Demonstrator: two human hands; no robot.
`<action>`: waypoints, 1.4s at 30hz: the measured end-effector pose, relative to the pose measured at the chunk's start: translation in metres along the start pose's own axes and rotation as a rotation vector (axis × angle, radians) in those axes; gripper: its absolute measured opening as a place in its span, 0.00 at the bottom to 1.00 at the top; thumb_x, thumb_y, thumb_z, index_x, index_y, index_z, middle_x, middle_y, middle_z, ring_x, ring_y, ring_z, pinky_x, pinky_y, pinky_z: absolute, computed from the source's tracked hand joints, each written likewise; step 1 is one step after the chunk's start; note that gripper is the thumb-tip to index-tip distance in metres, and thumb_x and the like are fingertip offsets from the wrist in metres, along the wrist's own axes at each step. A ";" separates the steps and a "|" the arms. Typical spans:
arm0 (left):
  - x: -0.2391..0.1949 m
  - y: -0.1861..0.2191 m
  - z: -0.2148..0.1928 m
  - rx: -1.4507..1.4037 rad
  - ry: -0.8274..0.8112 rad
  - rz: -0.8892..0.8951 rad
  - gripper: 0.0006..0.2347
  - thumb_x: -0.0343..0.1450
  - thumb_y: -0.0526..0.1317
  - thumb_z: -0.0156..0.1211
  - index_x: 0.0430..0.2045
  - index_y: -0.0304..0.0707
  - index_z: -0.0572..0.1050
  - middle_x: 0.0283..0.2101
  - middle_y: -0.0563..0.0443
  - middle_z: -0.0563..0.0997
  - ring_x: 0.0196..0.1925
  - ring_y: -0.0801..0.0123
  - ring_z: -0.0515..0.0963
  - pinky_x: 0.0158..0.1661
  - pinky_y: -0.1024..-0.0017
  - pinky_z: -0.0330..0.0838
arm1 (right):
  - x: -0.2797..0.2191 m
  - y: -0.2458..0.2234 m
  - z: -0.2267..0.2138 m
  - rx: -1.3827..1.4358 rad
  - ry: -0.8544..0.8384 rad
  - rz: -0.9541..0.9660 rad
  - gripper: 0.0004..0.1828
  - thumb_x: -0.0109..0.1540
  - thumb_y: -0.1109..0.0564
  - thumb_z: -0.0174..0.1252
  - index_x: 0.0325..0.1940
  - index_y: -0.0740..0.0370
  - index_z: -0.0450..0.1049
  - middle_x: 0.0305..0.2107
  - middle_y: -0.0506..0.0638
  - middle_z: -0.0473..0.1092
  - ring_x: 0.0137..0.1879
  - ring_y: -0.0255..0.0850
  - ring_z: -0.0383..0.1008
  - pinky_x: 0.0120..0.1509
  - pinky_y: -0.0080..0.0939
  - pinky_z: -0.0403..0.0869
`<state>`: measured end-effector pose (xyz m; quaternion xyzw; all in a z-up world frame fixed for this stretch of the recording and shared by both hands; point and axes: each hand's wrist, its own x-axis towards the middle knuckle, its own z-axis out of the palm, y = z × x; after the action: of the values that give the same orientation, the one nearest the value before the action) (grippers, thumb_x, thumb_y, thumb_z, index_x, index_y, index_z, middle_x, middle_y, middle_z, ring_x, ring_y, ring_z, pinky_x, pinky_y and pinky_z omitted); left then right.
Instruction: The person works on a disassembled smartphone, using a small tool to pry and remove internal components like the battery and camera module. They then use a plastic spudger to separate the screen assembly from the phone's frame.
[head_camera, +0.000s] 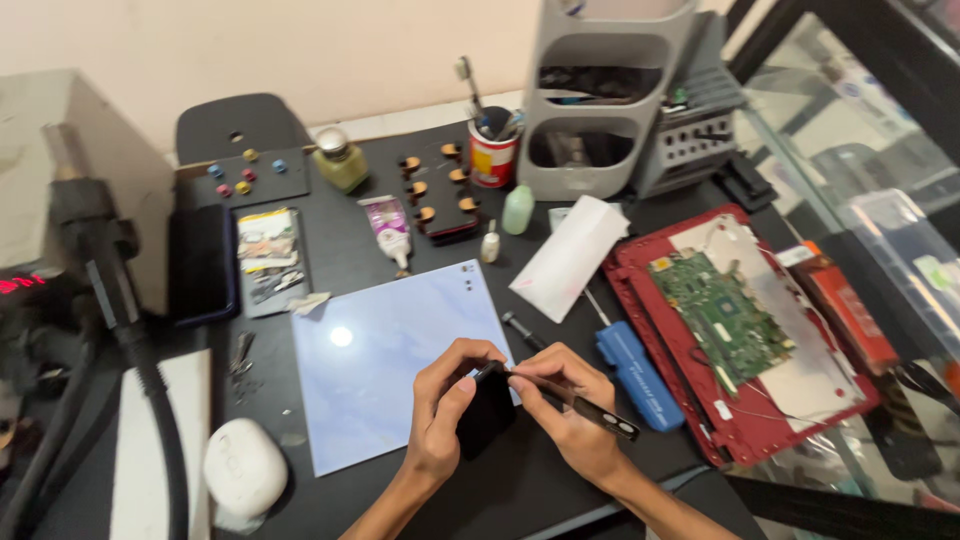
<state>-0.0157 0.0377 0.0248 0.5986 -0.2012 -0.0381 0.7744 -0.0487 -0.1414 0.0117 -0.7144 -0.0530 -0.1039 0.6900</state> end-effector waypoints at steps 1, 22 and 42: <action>-0.002 0.003 -0.005 0.004 0.014 0.000 0.17 0.71 0.45 0.47 0.40 0.24 0.74 0.36 0.44 0.79 0.40 0.66 0.77 0.45 0.72 0.70 | 0.002 -0.002 0.005 0.008 -0.016 -0.004 0.04 0.61 0.71 0.63 0.40 0.70 0.77 0.37 0.51 0.74 0.45 0.36 0.78 0.53 0.36 0.79; -0.061 0.021 -0.096 -0.342 0.347 -0.166 0.21 0.70 0.46 0.43 0.41 0.20 0.76 0.33 0.39 0.80 0.36 0.62 0.80 0.40 0.69 0.74 | 0.027 -0.022 0.103 0.027 -0.419 0.358 0.08 0.61 0.60 0.63 0.41 0.68 0.76 0.37 0.53 0.81 0.47 0.35 0.82 0.52 0.34 0.76; -0.063 0.026 -0.094 0.003 0.325 -0.052 0.19 0.71 0.45 0.43 0.39 0.23 0.76 0.34 0.44 0.81 0.38 0.69 0.78 0.42 0.74 0.70 | 0.018 -0.012 0.112 -0.045 -0.338 0.116 0.03 0.61 0.65 0.64 0.38 0.68 0.77 0.35 0.49 0.75 0.46 0.36 0.80 0.57 0.36 0.80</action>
<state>-0.0447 0.1495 0.0138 0.6029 -0.0578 0.0394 0.7947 -0.0253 -0.0300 0.0243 -0.7387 -0.1246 0.0562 0.6600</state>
